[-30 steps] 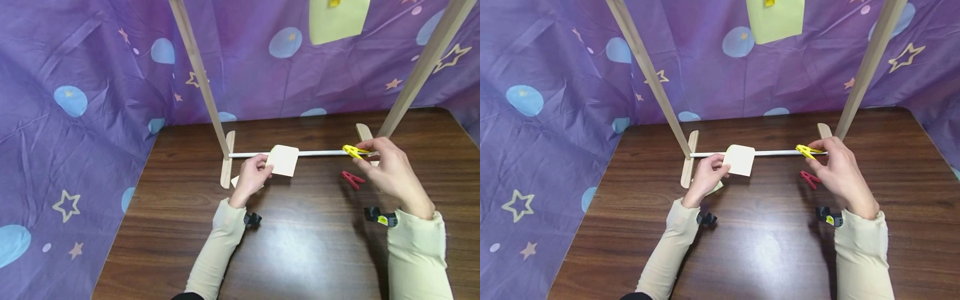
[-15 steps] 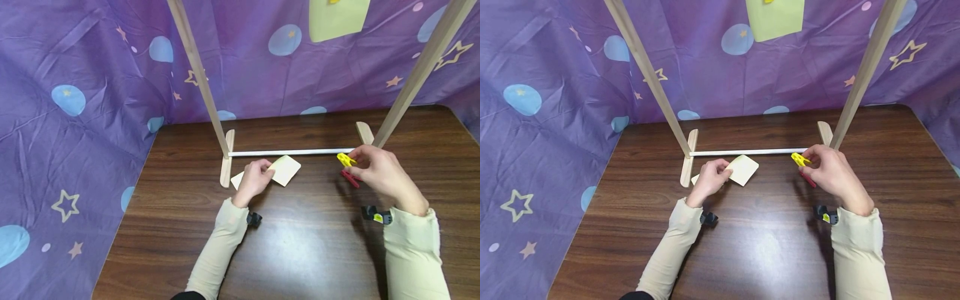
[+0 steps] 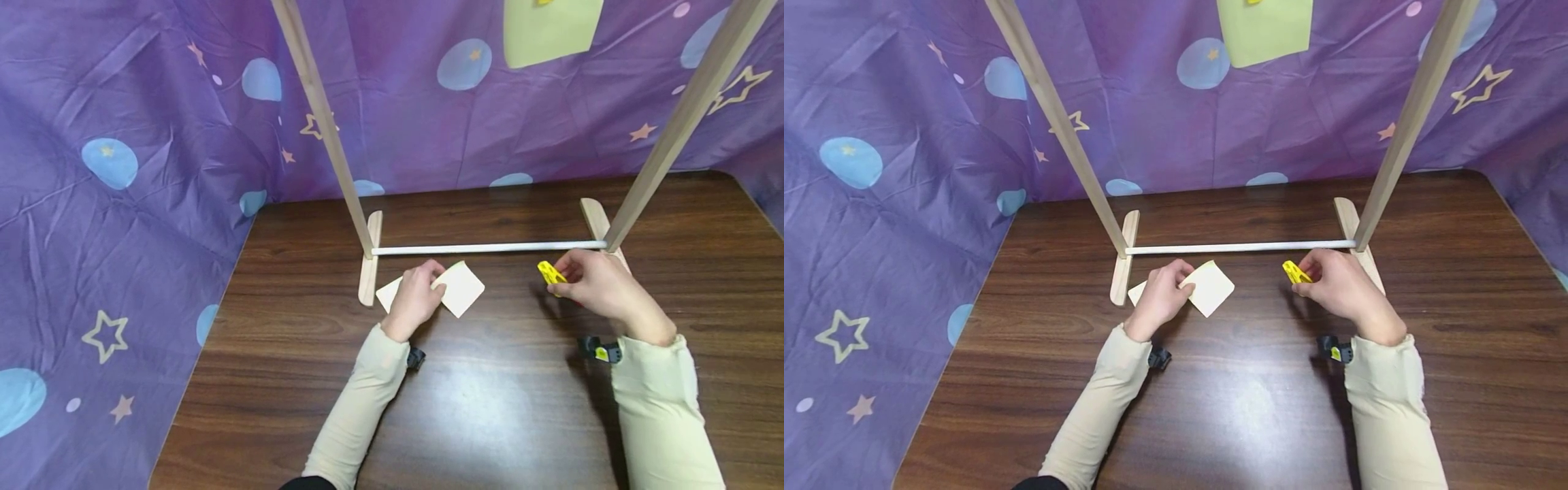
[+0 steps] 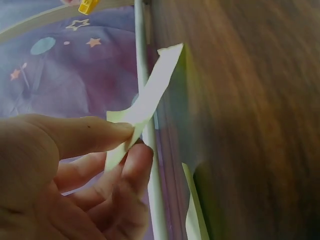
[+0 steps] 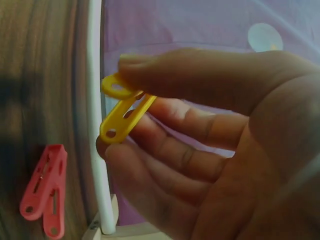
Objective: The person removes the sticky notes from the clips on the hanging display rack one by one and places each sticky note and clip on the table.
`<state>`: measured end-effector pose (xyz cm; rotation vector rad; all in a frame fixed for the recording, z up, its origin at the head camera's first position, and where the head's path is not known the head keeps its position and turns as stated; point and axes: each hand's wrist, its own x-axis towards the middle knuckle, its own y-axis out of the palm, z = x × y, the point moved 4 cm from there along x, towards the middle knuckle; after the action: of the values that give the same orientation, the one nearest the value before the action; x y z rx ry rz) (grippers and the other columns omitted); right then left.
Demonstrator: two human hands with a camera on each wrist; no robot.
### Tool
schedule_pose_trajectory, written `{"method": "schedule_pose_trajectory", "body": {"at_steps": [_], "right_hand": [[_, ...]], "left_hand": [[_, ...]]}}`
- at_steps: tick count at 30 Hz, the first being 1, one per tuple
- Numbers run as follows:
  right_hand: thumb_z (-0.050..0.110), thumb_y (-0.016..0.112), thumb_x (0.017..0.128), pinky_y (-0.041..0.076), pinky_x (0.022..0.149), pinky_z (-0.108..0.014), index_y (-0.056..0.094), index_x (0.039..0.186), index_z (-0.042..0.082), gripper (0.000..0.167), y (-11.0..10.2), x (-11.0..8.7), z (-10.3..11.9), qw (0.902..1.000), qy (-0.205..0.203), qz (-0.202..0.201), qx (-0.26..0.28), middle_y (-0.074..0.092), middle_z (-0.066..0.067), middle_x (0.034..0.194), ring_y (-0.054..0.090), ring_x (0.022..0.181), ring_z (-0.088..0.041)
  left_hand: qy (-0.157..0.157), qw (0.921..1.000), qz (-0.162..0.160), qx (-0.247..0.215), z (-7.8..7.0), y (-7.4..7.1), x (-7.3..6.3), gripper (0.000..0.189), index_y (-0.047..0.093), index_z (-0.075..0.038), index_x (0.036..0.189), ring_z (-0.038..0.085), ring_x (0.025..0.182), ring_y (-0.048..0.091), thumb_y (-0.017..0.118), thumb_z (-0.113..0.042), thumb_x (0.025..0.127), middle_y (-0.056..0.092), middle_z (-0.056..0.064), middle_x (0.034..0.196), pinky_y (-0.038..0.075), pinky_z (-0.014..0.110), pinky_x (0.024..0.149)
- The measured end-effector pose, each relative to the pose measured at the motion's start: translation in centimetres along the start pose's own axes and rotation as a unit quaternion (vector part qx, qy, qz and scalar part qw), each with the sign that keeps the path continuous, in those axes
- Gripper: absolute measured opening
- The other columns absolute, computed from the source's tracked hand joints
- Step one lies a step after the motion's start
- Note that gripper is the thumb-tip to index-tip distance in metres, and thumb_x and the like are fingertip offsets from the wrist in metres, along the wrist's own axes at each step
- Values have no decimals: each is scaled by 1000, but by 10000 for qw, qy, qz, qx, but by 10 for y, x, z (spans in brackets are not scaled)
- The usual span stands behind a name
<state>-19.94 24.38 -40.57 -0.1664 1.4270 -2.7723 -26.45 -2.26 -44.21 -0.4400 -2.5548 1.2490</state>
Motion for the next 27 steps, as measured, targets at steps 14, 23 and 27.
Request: {"method": "schedule_pose_trajectory", "body": {"at_steps": [14,23,27], "right_hand": [[17,79,69,43,62,-31,65,84,3,24,20,8,1,9974,73,516,-505,70,-3,73,59,65,-12],[19,80,69,42,60,-30,65,82,5,25,28,7,-2,9947,230,846,-535,69,0,72,57,64,-12],[19,81,69,42,60,-30,64,82,5,25,30,7,-5,9940,252,917,-542,69,-1,72,57,64,-12]], "left_hand": [[188,9942,236,1029,-3,9,-8,20,67,-10,105,25,86,68,65,-8,85,70,7,99,54,36,68],[148,9885,352,1462,-5,12,-10,24,68,-12,104,24,81,67,66,-7,81,68,6,97,53,35,64],[150,9887,398,1440,-5,13,-10,27,69,-12,106,24,82,67,66,-7,80,67,6,99,53,35,65]]}}
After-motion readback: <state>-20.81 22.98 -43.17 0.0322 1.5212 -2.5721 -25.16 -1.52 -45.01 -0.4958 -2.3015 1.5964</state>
